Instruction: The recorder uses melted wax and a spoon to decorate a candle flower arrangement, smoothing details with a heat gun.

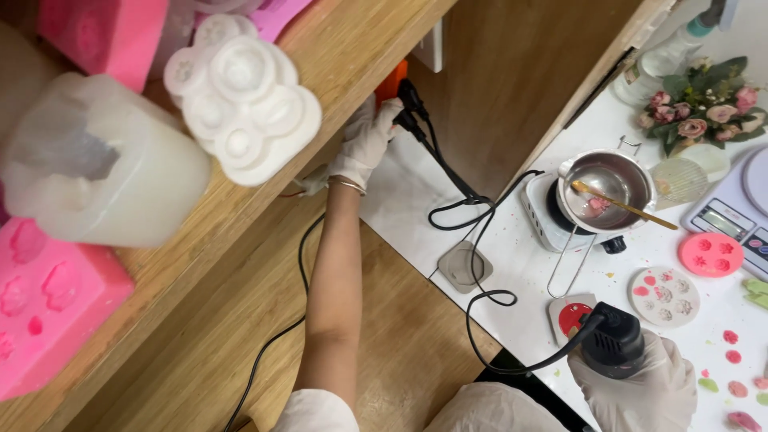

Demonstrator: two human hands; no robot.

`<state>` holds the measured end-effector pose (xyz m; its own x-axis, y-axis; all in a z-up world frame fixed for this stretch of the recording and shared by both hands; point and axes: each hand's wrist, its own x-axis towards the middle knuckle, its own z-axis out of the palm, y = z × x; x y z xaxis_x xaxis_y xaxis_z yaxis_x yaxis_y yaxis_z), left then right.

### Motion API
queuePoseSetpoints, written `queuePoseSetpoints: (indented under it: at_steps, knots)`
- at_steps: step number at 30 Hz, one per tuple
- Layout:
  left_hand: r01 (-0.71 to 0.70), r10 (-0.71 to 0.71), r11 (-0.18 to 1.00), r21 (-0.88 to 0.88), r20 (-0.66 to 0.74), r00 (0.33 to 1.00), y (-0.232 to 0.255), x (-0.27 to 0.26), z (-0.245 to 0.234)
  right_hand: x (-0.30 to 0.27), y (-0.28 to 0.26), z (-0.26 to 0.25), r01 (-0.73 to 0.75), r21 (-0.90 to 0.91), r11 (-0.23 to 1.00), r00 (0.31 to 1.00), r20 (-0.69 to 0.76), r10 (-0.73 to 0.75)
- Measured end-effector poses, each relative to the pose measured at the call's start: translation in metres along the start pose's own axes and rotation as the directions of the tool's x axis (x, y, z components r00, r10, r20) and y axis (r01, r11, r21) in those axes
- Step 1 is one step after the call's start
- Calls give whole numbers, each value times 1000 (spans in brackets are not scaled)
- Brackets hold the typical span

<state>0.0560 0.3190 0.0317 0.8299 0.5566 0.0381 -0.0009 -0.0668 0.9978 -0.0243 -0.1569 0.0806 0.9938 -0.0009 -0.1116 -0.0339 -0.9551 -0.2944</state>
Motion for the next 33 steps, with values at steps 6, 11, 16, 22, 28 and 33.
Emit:
queuePoseSetpoints:
  at_steps: [6,11,16,22,28,33]
  knots:
    - [-67,98,938,341,-74,992,15,-3,3,2,-10,-8,1,2,1000,999,36,-1]
    - [-291,400,557,778,56,915,-33,25,-7,3,-17,-11,-19,90,996,997,81,12]
    - [-245,261,646,723,93,961,70,-8,1,5,-16,-7,54,93,994,996,72,-61]
    - [-74,-4,832,549,139,990,105,-7,1,4,-28,-6,165,125,978,986,-10,-165]
    - [-52,-53,919,390,255,966,93,-3,-1,-10,-42,-6,249,194,949,968,-81,-238]
    - [-320,198,568,758,252,947,70,21,-6,-12,-44,0,242,146,959,965,-141,-221]
